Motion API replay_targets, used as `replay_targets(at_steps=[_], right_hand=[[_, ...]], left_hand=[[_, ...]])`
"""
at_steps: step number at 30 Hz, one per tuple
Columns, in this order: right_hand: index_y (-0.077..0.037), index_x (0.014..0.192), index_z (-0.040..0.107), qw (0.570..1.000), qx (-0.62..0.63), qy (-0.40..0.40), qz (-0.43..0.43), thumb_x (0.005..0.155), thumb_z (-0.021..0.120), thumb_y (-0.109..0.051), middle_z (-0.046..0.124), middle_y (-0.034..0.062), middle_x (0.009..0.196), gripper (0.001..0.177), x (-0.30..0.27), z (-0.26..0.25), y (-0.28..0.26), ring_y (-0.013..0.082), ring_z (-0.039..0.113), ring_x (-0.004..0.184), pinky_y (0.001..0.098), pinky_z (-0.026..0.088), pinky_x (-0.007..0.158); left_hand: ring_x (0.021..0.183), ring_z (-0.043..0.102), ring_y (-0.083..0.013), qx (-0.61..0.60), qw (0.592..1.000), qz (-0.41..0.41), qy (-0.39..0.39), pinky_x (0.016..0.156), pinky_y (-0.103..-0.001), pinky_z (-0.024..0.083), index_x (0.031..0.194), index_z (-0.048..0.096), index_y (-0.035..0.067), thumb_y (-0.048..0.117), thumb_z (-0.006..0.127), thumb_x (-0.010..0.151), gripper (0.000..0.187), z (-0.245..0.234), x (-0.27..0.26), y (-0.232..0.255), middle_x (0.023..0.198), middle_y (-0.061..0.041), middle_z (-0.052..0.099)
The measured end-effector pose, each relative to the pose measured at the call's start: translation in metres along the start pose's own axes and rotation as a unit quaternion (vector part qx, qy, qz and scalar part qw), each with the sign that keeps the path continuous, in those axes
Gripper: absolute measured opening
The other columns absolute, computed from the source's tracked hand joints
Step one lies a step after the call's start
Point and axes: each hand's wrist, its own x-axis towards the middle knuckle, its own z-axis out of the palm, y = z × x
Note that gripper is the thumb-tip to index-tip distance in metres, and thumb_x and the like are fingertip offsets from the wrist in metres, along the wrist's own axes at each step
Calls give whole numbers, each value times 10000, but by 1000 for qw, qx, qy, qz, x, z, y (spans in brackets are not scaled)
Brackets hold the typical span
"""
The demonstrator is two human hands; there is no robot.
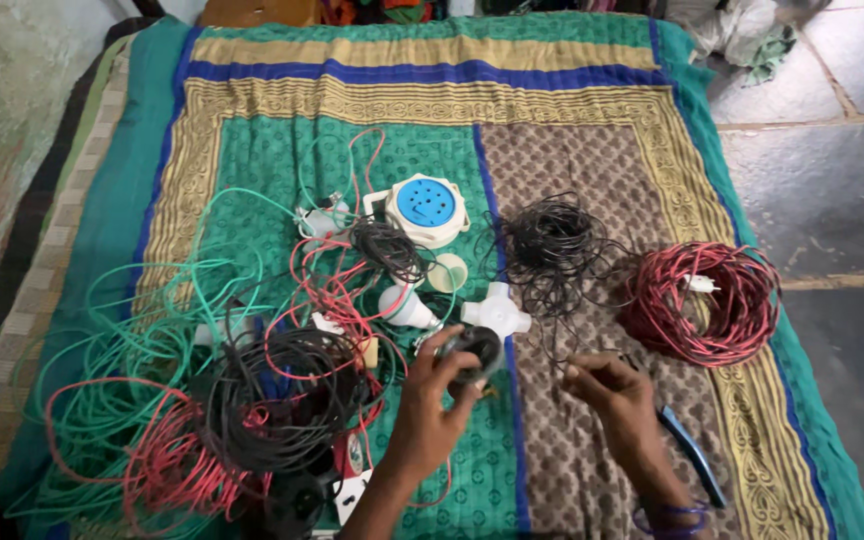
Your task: The person repairs electrical components on a bed, using a screwdriver and pliers to strip wires and tighten connections on a socket and a lamp holder. The person handles multiple wires, a power strip, and a lamp holder, adjusting and securing connections throughout the task.
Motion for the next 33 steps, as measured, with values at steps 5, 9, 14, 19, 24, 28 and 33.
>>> replay_targets(at_steps=[5, 9, 14, 19, 24, 28, 33], right_hand=[[93, 1115, 735, 1000, 19, 20, -9, 893, 705, -23, 770, 149, 992, 252, -27, 11, -82, 250, 767, 929, 383, 618, 873], [78, 1080, 758, 997, -17, 2, -73, 873, 723, 7, 764, 160, 1065, 221, -56, 25, -123, 239, 771, 928, 379, 628, 862], [15, 1053, 784, 991, -112, 2, -76, 811, 758, 40, 832, 171, 952, 245, -80, 36, -147, 202, 777, 868, 335, 615, 787], [-104, 942, 804, 897, -272, -54, -345, 773, 830, -41, 811, 35, 935, 182, -91, 42, -160, 128, 765, 879, 278, 602, 773], [-173, 871, 833, 860, -355, 20, -367, 609, 878, -122, 622, 10, 879, 270, -103, 50, -165, 157, 598, 865, 314, 470, 742], [-167, 866, 836, 873, -337, 25, -351, 611, 875, -123, 606, -1, 883, 262, -106, 52, -169, 156, 592, 872, 319, 464, 759], [-189, 854, 838, 873, -341, 35, -347, 603, 883, -144, 596, -14, 842, 259, -109, 52, -173, 145, 596, 833, 304, 479, 717]], left_hand=[[1251, 586, -351, 59, 985, 162, -6, 991, -414, 512, 1249, 555, 69, -90, 779, 719, 597, 2, 2, 32, 1412, -163, 598], [1299, 608, -332, -24, 990, 140, -11, 1009, -372, 547, 1377, 473, 92, -135, 786, 732, 752, 5, -1, 47, 1408, -151, 602], [1296, 632, -335, -65, 980, 186, -11, 1045, -386, 557, 1443, 454, 88, -118, 819, 735, 823, 19, -6, 58, 1396, -164, 604], [1229, 658, -335, -45, 981, 190, 8, 1013, -401, 560, 1445, 464, 68, -92, 852, 733, 827, 25, -9, 68, 1321, -179, 602], [1229, 650, -366, -31, 974, 222, 12, 1030, -450, 549, 1438, 456, 64, -92, 836, 725, 823, 24, -9, 82, 1318, -190, 619], [1244, 644, -368, -21, 964, 265, 7, 1071, -483, 538, 1443, 437, 70, -75, 847, 751, 817, 23, -7, 90, 1353, -177, 648], [1288, 626, -375, 2, 958, 288, -4, 1121, -504, 513, 1442, 423, 65, -74, 833, 765, 804, 23, -6, 92, 1397, -161, 632]])
